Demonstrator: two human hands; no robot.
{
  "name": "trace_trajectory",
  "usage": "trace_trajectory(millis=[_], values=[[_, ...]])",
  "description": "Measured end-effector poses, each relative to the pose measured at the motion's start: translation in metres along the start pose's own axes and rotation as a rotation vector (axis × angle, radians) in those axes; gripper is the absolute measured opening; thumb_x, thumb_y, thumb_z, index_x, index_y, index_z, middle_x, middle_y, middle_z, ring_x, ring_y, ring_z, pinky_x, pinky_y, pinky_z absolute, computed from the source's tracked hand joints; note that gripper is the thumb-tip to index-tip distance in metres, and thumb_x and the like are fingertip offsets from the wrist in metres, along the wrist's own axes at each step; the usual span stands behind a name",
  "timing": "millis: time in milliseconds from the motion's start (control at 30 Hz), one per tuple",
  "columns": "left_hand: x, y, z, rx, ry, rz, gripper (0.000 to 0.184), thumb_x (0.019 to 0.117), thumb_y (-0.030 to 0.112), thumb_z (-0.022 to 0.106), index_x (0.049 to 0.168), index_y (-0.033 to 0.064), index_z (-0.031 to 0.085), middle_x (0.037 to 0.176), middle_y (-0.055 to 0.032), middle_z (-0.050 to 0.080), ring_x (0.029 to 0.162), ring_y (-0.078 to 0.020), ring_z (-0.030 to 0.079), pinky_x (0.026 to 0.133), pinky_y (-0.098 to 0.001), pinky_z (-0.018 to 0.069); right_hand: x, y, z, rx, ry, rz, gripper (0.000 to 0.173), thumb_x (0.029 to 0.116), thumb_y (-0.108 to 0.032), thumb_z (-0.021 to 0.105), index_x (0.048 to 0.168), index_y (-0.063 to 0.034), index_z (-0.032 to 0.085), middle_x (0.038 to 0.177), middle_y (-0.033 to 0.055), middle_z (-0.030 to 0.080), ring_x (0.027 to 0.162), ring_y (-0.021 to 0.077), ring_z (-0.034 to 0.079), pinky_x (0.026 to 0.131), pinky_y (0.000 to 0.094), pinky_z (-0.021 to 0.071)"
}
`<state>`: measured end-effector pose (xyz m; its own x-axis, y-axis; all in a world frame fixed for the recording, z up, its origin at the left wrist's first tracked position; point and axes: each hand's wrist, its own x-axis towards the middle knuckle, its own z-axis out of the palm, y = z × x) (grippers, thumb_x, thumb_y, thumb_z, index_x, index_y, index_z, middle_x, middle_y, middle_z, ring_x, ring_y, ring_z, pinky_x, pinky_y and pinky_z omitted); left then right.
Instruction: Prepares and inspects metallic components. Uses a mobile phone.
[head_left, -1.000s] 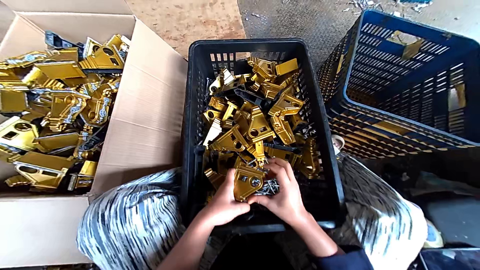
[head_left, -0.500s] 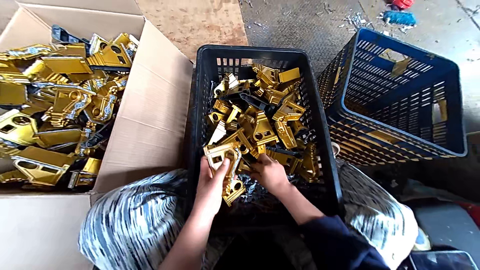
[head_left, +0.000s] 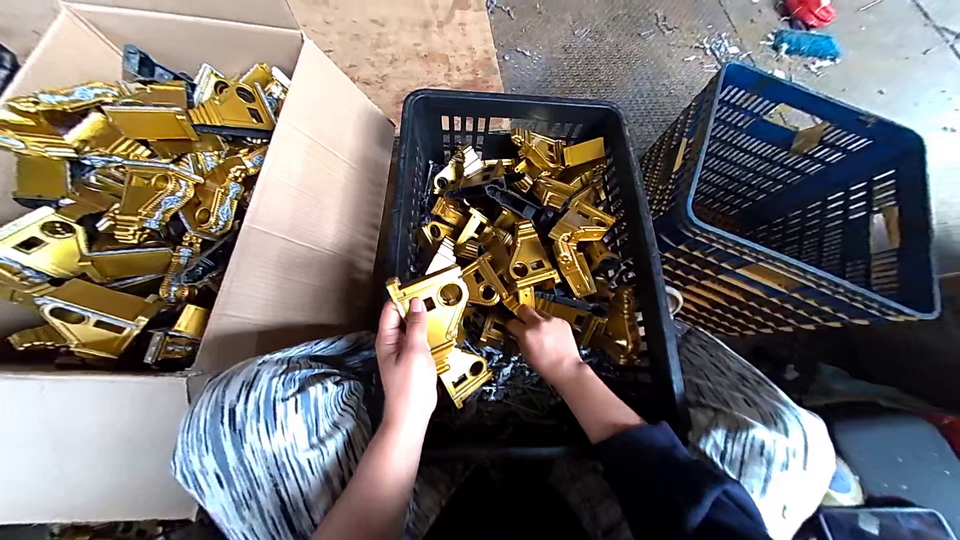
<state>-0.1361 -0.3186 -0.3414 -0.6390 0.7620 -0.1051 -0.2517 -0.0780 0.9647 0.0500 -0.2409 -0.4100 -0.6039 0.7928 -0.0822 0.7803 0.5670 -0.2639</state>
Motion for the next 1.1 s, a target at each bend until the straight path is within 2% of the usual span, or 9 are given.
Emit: trace_trajectory(millis=[67, 133, 200, 267, 333, 467, 667, 900, 1100], values=[[0.001, -0.001, -0.002, 0.029, 0.001, 0.019, 0.022, 0.1092, 0.014, 0.042, 0.122, 0.0054, 0.057, 0.105, -0.0047, 0.066, 0.096, -0.0149, 0.069, 0.086, -0.0383, 0.0605, -0.007, 0.004, 0.000, 0.066, 0.228, -0.116, 0.015, 0.0961, -0.010, 0.063, 0.096, -0.0085, 0.078, 0.103, 0.0129, 0.072, 0.095, 0.0342, 0.071, 0.073, 0.0499, 0.0599], [0.000, -0.002, -0.004, 0.076, -0.016, 0.049, 0.022, 0.1084, 0.012, 0.043, 0.122, 0.0038, 0.059, 0.105, -0.0025, 0.067, 0.098, -0.0102, 0.067, 0.089, -0.0313, 0.0578, -0.019, 0.005, -0.011, 0.271, 0.361, -0.161, 0.017, 0.0993, -0.013, 0.060, 0.099, -0.0097, 0.077, 0.104, 0.0057, 0.074, 0.100, 0.0243, 0.070, 0.084, 0.0432, 0.0590], [-0.002, -0.005, -0.008, 0.138, -0.069, 0.084, 0.019, 0.1069, 0.009, 0.046, 0.118, 0.0034, 0.060, 0.103, -0.0008, 0.067, 0.097, -0.0075, 0.066, 0.089, -0.0275, 0.0562, -0.033, 0.004, -0.023, 0.533, 0.342, -0.121, 0.023, 0.1026, -0.017, 0.055, 0.104, -0.0058, 0.076, 0.098, 0.0063, 0.075, 0.093, 0.0168, 0.071, 0.086, 0.0369, 0.0587], [-0.004, -0.009, -0.008, 0.223, -0.136, 0.106, 0.019, 0.1058, 0.010, 0.050, 0.117, 0.0029, 0.063, 0.101, -0.0008, 0.068, 0.095, -0.0064, 0.067, 0.087, -0.0265, 0.0566, -0.046, 0.007, -0.032, 0.567, 0.264, -0.076, 0.027, 0.1037, -0.020, 0.055, 0.108, -0.0065, 0.078, 0.098, 0.0073, 0.076, 0.092, 0.0162, 0.072, 0.088, 0.0356, 0.0581], [-0.007, -0.012, -0.006, 0.359, -0.199, 0.136, 0.020, 0.1044, 0.013, 0.053, 0.117, 0.0028, 0.065, 0.097, -0.0008, 0.070, 0.090, -0.0043, 0.067, 0.083, -0.0241, 0.0571, -0.053, 0.010, -0.036, 0.441, 0.322, -0.047, 0.022, 0.1001, -0.020, 0.060, 0.101, -0.0098, 0.080, 0.090, 0.0065, 0.075, 0.086, 0.0188, 0.071, 0.082, 0.0355, 0.0582], [-0.014, -0.014, 0.000, 0.542, -0.354, 0.082, 0.022, 0.1034, 0.019, 0.057, 0.115, 0.0059, 0.069, 0.095, 0.0017, 0.070, 0.087, 0.0004, 0.065, 0.080, -0.0206, 0.0547, -0.057, 0.008, -0.048, 0.603, 0.608, -0.100, 0.021, 0.1006, -0.019, 0.063, 0.100, -0.0061, 0.079, 0.083, 0.0029, 0.072, 0.073, 0.0056, 0.065, 0.068, 0.0221, 0.0560], [-0.016, -0.017, 0.002, 0.311, -0.595, -0.227, 0.020, 0.1035, 0.015, 0.057, 0.116, 0.0035, 0.067, 0.106, -0.0030, 0.071, 0.101, -0.0080, 0.067, 0.093, -0.0272, 0.0549, -0.043, 0.000, -0.044, 0.617, 0.604, -0.257, 0.023, 0.1024, -0.019, 0.060, 0.097, -0.0051, 0.078, 0.088, 0.0042, 0.075, 0.080, 0.0079, 0.070, 0.072, 0.0271, 0.0588], [-0.016, -0.021, 0.002, 0.477, -0.674, -0.128, 0.026, 0.1054, 0.028, 0.053, 0.111, 0.0083, 0.069, 0.095, 0.0038, 0.068, 0.088, 0.0006, 0.063, 0.082, -0.0207, 0.0522, -0.042, -0.005, -0.035, 0.352, 0.487, -0.322, 0.032, 0.1073, -0.034, 0.050, 0.102, -0.0074, 0.067, 0.072, 0.0045, 0.068, 0.061, 0.0184, 0.065, 0.054, 0.0377, 0.0523], [-0.017, -0.029, 0.008, 0.611, -0.539, -0.085, 0.027, 0.1029, 0.034, 0.058, 0.095, 0.0115, 0.072, 0.079, 0.0062, 0.065, 0.074, 0.0002, 0.060, 0.071, -0.0215, 0.0501, -0.043, -0.016, -0.030, 0.286, 0.463, -0.326, 0.029, 0.1075, -0.030, 0.048, 0.102, -0.0069, 0.065, 0.070, 0.0045, 0.067, 0.060, 0.0205, 0.066, 0.054, 0.0387, 0.0528]])
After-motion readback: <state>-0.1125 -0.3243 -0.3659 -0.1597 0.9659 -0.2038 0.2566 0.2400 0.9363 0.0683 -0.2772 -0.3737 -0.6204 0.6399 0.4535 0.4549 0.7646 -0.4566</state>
